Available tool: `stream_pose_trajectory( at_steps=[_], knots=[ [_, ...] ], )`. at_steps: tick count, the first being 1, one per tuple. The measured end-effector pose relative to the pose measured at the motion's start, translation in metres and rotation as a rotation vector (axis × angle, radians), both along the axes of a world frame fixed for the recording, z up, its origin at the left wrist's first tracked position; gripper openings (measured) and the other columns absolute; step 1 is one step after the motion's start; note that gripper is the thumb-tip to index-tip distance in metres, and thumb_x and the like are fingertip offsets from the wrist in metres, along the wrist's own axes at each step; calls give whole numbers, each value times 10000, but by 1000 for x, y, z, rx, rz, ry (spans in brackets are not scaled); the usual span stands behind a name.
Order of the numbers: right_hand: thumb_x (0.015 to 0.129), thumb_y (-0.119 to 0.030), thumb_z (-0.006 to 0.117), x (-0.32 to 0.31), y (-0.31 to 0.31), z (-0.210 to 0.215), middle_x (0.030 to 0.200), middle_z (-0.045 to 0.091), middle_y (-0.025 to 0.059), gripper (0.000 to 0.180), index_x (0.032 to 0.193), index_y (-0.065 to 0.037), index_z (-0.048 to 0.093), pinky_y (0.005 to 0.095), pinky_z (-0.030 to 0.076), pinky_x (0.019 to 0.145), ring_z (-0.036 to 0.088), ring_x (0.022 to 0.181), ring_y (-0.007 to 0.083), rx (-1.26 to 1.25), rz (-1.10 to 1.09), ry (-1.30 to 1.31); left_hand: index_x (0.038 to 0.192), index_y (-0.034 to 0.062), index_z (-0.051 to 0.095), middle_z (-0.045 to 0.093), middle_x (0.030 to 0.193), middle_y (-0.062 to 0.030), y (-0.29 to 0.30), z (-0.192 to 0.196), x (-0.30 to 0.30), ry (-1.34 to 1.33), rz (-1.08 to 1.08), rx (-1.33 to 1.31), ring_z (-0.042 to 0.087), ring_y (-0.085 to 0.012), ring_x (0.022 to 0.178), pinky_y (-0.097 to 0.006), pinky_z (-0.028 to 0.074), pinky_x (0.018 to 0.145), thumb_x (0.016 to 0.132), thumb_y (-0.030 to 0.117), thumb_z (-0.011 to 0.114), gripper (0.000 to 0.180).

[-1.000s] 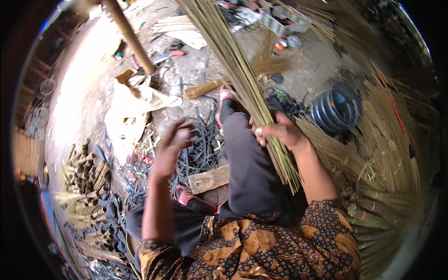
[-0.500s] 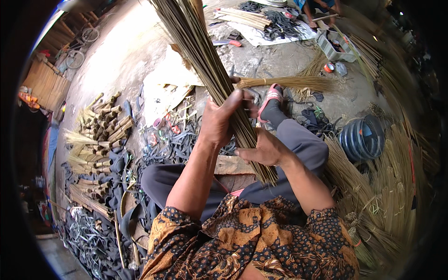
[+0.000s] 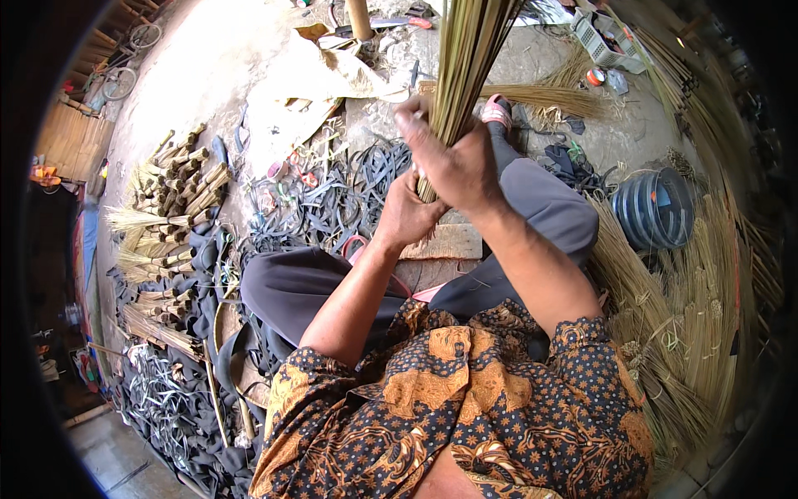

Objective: The person sits on the floor and repeatedly gathers bundles of broom stalks, aligns them, and ties them with rubber bands. The person places each completed bundle aside and continues the process with new stalks.

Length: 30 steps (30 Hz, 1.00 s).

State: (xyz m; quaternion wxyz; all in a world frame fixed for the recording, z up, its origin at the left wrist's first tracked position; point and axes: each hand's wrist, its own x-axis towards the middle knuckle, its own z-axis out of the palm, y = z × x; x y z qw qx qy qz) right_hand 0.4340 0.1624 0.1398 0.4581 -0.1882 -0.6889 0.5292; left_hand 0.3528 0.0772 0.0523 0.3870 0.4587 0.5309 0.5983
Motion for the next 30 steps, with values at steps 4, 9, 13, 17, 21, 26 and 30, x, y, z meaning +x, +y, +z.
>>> stream_pose_trajectory(
  at_steps=[4,9,13,17,21,26,30],
  knots=[
    [1007,-172,688,-4,-23,-74,746,614,-64,141,1051,-46,735,232,452,587,563,675,23,-118,17,-73,1124,-35,678,748,987,-103,-16,-57,-2,138,55,-102,680,-158,946,-328,547,846,883,93,726,278],
    [969,-155,693,-9,-26,-132,857,716,29,136,1042,-45,725,327,541,777,670,832,129,-167,64,-277,1245,-8,625,709,1125,-195,-16,-102,-1,288,168,-116,685,-301,1068,-391,532,923,931,168,664,361],
    [963,-169,696,-3,-22,-140,897,724,69,152,1045,-43,720,357,550,810,688,880,157,-129,40,-288,1204,-3,646,733,1062,-215,-14,-119,-4,285,173,-31,715,-327,1018,-427,550,859,929,180,656,331],
    [978,-178,693,0,-24,-137,798,687,23,132,1021,-56,717,323,529,701,653,751,119,-247,16,-372,1145,-3,659,734,987,-188,-11,-149,6,251,127,-155,704,-293,913,-419,549,811,935,176,655,276],
    [999,-261,696,1,8,-118,692,573,-33,178,946,-92,679,270,469,550,568,604,74,-395,13,-330,985,26,663,710,850,-66,-18,-152,22,44,-25,-328,654,-186,768,-366,533,718,874,199,780,237],
    [1013,-467,677,15,53,-95,1054,637,56,535,1293,-22,572,340,544,893,652,992,145,-211,166,-124,986,29,613,627,762,-17,-14,-103,20,-115,-100,-283,574,-124,679,-311,497,631,912,191,777,243],
    [993,-646,589,44,27,-143,1097,674,118,711,1239,20,605,381,528,978,649,1049,204,-424,109,-401,983,44,632,663,823,-58,-6,-103,11,-597,-137,-344,664,-180,652,-335,572,604,952,194,728,181]
  ],
)
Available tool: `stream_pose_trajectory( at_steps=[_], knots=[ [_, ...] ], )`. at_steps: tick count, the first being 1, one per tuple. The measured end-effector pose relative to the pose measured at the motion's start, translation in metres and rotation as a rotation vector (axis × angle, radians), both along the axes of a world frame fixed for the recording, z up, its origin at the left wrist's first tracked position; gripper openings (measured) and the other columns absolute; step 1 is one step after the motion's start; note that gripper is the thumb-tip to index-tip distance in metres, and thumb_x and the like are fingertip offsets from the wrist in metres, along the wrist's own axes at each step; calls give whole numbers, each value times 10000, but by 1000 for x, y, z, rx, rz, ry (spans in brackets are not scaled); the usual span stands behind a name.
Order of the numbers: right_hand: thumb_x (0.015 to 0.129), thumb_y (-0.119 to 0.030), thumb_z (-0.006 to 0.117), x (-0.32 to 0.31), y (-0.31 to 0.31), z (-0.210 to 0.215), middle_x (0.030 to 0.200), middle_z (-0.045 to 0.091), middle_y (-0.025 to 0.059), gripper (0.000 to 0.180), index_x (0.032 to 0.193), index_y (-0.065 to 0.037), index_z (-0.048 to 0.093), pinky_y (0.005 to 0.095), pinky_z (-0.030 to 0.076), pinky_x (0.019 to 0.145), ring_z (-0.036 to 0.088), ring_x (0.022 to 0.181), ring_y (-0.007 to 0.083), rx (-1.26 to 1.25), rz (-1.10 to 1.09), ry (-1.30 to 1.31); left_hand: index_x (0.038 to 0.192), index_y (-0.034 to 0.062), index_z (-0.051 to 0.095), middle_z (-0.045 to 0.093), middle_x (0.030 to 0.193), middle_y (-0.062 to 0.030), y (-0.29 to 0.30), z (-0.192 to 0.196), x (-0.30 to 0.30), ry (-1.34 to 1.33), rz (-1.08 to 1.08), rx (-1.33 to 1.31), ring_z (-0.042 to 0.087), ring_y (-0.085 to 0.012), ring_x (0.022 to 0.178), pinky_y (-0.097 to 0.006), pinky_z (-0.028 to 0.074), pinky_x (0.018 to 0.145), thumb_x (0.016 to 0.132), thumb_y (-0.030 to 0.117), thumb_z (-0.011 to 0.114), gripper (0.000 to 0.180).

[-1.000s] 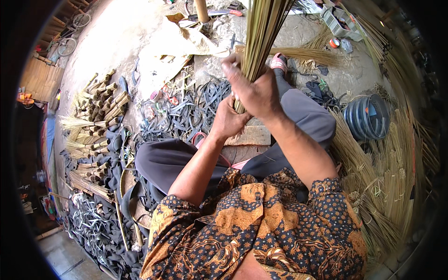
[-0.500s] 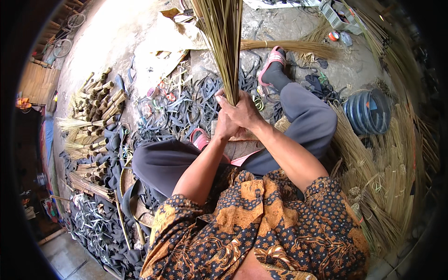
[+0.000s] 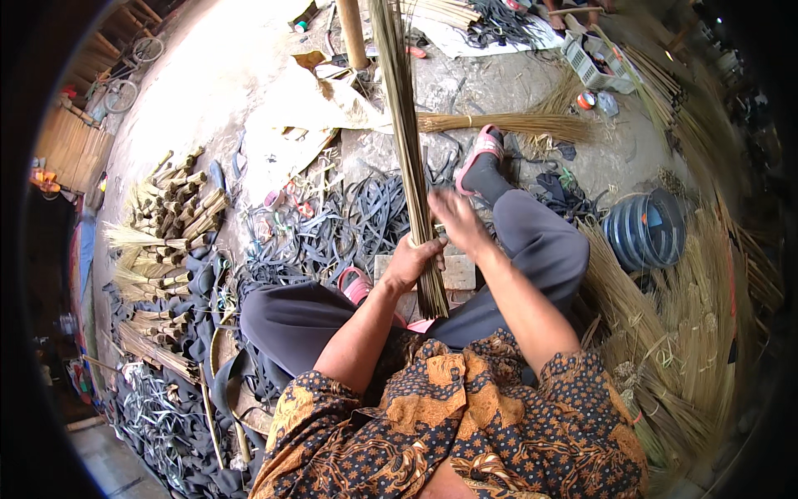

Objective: The person sits on the floor and repeatedly gathers bundles of broom stalks, aligns them, and ties them with rubber bands. The person places each completed bundle aside and continues the process with new stalks.

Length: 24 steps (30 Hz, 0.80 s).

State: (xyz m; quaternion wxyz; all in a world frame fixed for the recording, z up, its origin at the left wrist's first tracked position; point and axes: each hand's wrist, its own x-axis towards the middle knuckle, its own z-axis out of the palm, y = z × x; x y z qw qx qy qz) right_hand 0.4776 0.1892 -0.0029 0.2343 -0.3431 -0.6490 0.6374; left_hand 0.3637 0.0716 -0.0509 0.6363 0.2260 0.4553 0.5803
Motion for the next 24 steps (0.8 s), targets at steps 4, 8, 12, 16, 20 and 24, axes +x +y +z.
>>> stream_pose_trajectory(
  at_steps=[4,8,12,16,20,24],
  knots=[
    [1026,-396,671,8,-40,-77,773,600,-22,375,1048,-22,697,225,426,480,534,595,60,-338,30,-190,1023,46,659,692,819,-59,-4,-51,-2,-180,26,-468,686,-188,681,-344,593,627,1011,238,627,195],
    [992,-319,722,6,-49,-109,651,573,-20,300,849,-55,710,251,403,431,508,511,89,-634,-57,-235,1031,49,668,704,825,-51,-15,-86,-2,-262,-93,-534,694,-190,696,-348,610,643,1010,215,639,170],
    [949,-279,768,6,-42,-111,673,600,5,252,822,-77,687,269,390,410,510,501,98,-715,-104,-221,1017,49,674,707,831,-52,-19,-82,-5,-268,-75,-468,705,-190,717,-344,627,676,1004,180,661,132],
    [957,-245,739,8,-35,-128,709,623,28,206,914,-46,702,304,448,434,541,525,127,-700,-133,-273,1105,26,694,761,973,-102,-17,-70,-9,-268,-78,-557,745,-208,827,-373,644,763,995,188,690,196],
    [962,-235,719,9,-35,-147,785,649,67,208,998,-32,696,382,551,540,598,606,186,-823,-248,-108,1186,28,685,765,1056,-130,-17,-72,-13,-245,-136,-632,752,-264,870,-484,628,842,993,288,670,324],
    [959,-215,709,9,-42,-139,821,656,91,191,955,-27,674,423,570,623,628,702,205,-763,-121,-228,1273,-5,655,766,1101,-154,-18,-77,-15,-89,-208,-699,770,-257,887,-401,623,810,1007,321,611,422]
  ],
)
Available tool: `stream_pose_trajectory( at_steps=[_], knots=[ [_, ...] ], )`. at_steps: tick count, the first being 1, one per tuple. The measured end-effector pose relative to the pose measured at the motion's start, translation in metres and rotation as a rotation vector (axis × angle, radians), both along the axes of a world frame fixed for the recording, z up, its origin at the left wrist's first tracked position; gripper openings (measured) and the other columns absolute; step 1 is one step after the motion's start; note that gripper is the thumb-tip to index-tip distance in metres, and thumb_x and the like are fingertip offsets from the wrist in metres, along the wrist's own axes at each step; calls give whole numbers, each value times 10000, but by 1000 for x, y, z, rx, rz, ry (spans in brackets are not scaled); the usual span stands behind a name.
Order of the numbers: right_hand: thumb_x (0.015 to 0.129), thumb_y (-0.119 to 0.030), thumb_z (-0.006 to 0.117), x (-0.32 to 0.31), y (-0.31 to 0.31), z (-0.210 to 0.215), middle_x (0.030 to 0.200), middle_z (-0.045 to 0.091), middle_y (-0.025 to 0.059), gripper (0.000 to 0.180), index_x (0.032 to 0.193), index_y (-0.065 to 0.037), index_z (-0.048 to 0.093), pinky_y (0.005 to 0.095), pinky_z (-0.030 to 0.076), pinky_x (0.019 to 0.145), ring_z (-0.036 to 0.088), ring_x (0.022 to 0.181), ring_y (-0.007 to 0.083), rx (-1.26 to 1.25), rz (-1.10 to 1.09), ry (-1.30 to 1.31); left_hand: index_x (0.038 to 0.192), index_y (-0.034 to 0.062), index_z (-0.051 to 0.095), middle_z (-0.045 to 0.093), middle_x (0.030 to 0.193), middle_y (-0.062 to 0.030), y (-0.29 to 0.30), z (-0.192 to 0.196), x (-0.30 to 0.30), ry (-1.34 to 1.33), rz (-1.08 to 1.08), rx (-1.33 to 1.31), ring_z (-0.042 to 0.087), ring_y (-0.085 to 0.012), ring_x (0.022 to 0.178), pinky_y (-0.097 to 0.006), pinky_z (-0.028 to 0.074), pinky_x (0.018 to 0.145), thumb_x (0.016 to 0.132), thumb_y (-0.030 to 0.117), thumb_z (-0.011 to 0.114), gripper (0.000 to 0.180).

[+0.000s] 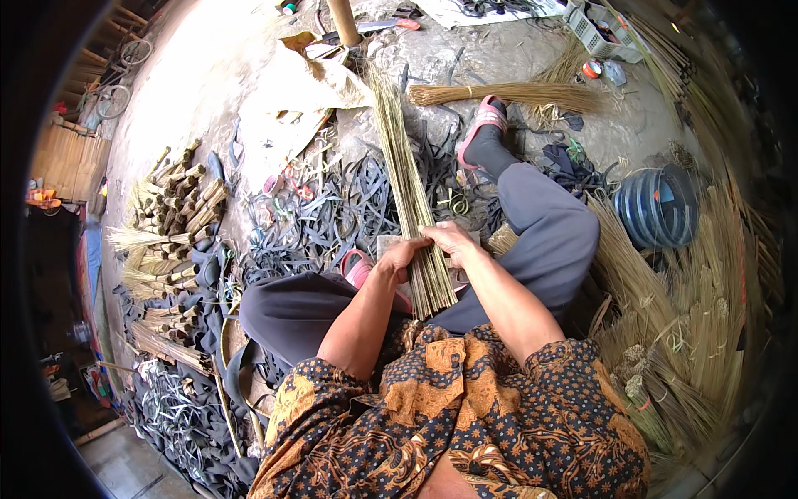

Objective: The person sits on the floor and repeatedly gathers bundles of broom stalks, aligns them, and ties them with rubber bands. The person places each completed bundle aside and continues the process with new stalks.

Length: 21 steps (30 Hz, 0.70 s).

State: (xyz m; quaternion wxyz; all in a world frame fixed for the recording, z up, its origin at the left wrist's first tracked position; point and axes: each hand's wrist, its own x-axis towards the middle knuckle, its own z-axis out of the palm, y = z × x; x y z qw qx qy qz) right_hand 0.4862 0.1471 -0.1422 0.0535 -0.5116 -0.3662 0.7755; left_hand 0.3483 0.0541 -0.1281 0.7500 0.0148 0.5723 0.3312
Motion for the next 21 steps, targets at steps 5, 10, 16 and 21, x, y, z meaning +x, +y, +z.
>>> stream_pose_trajectory(
  at_steps=[5,10,16,21],
  knots=[
    [973,-221,669,-3,-2,23,789,631,93,193,919,-38,643,408,562,591,626,681,200,5,-98,3,1259,12,654,763,1030,-129,-1,6,1,-77,84,57,756,-255,830,-384,620,764,1026,295,581,373],
    [1037,-200,554,2,13,41,729,609,106,216,978,1,609,357,547,470,577,531,213,-149,-152,54,1124,53,655,693,808,-57,-3,16,-2,-245,244,81,680,-208,663,-365,606,639,1068,242,517,241],
    [956,-321,759,47,58,139,672,450,-88,315,1026,-107,539,209,324,383,382,480,16,143,-136,283,895,82,595,545,660,-7,-2,33,1,73,295,141,539,-145,517,-321,487,482,961,180,726,177],
    [1068,-317,587,153,127,219,711,461,-72,250,1127,-74,598,162,298,396,380,504,-14,802,-258,12,847,104,547,533,672,10,6,66,-7,273,235,319,514,-122,531,-298,451,502,955,187,738,234]
  ],
)
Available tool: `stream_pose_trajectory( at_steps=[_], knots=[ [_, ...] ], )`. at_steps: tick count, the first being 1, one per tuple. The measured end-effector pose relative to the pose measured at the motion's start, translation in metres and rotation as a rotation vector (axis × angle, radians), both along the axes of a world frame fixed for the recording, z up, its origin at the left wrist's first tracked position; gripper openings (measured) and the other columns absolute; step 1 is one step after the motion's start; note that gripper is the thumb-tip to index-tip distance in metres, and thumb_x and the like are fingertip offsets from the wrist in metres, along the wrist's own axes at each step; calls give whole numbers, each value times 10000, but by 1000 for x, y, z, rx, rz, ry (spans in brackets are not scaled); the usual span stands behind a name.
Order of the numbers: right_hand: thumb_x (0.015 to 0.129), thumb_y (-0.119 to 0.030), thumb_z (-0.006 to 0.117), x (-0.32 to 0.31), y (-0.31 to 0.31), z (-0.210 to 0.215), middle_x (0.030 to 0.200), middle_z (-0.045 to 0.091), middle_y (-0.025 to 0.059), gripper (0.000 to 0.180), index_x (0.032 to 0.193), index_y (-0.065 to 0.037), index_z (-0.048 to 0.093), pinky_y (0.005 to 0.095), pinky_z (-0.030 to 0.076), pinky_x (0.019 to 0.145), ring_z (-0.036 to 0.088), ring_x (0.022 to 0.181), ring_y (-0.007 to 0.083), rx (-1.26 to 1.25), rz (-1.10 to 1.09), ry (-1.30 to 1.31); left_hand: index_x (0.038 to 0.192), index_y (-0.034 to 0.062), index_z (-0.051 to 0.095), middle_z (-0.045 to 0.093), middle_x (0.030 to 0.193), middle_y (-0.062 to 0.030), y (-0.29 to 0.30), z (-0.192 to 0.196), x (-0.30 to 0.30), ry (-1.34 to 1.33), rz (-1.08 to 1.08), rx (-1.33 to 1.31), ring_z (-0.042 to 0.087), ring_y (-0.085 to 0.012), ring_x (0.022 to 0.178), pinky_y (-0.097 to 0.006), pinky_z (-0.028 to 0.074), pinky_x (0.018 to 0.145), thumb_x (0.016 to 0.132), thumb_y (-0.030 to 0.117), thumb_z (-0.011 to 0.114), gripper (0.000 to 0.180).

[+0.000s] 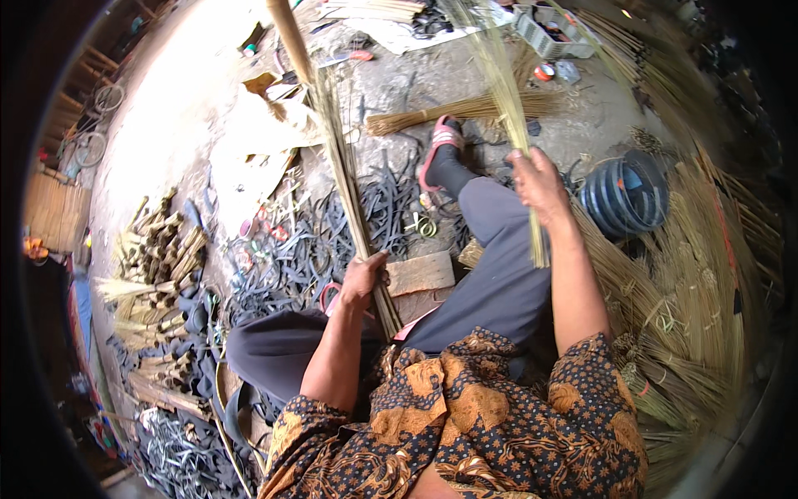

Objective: The person sits on the floor and repeatedly gathers bundles of broom stalks, aligns them, and ties them with rubber bands. The person places each completed bundle aside and continues the process with new stalks.

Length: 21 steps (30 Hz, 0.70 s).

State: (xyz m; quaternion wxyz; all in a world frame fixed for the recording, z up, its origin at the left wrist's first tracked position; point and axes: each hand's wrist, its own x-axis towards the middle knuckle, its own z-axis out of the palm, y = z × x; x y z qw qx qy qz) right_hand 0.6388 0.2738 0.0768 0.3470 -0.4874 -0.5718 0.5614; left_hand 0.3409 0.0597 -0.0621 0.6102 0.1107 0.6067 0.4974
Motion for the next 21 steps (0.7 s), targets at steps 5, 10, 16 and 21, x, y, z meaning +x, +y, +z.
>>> stream_pose_trajectory(
  at_steps=[5,10,16,21],
  knots=[
    [1051,-295,519,110,57,-80,1122,679,313,354,1167,25,618,522,498,920,636,1112,500,295,-269,-877,862,118,526,516,676,16,8,38,-11,-20,-38,145,507,-116,536,-287,440,517,968,185,730,239],
    [995,-360,556,188,66,-249,1271,639,331,440,1258,-20,649,550,498,995,618,1189,500,-199,-8,-1126,856,150,462,441,636,56,7,87,-47,45,160,249,437,-82,514,-256,409,508,937,210,742,297],
    [975,-358,571,228,17,-300,1291,630,339,459,1258,-8,662,547,498,1000,614,1222,485,-193,40,-1167,1085,127,542,397,658,69,-22,165,-108,194,365,439,409,-58,520,-235,392,505,965,277,725,265],
    [983,-535,585,166,28,-162,1249,656,343,660,1215,80,651,505,512,1012,637,1204,463,53,-198,-1075,1162,109,528,434,629,42,-29,180,-83,285,167,464,435,-75,455,-257,371,405,928,259,753,358]
  ],
)
